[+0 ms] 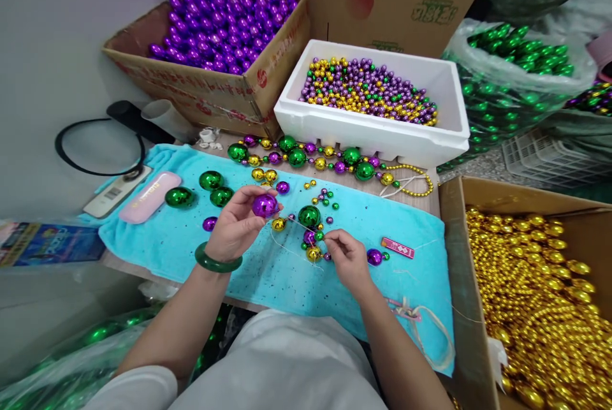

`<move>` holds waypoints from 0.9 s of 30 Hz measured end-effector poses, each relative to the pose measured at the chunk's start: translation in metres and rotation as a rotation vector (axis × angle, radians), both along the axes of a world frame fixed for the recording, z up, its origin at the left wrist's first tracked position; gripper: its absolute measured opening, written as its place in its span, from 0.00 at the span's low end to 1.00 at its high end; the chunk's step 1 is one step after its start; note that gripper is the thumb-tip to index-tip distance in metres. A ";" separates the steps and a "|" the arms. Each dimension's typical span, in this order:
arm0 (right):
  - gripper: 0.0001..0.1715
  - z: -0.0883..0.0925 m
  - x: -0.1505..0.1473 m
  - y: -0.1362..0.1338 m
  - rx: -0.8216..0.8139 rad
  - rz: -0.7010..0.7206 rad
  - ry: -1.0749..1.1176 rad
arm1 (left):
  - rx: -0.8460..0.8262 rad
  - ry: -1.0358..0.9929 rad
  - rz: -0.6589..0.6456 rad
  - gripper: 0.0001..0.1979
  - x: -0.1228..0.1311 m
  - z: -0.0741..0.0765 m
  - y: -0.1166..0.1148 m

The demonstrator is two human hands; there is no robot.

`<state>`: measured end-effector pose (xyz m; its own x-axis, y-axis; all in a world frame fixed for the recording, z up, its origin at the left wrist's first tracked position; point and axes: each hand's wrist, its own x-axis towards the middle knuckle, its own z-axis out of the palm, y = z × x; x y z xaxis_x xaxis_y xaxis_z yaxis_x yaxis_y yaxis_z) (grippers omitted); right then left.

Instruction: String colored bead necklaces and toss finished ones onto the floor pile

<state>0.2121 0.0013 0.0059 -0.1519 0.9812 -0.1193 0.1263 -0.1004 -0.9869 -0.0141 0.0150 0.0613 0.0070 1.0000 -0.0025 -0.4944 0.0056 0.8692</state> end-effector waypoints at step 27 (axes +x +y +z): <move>0.17 0.013 -0.006 -0.009 -0.068 0.009 0.174 | 0.092 1.488 -0.056 0.13 -0.004 -0.041 0.096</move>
<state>0.2057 -0.0074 0.0193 -0.1846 0.9702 -0.1567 -0.0441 -0.1674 -0.9849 -0.0186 0.1113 0.0204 0.0926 0.9955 0.0196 0.8223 -0.0876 0.5622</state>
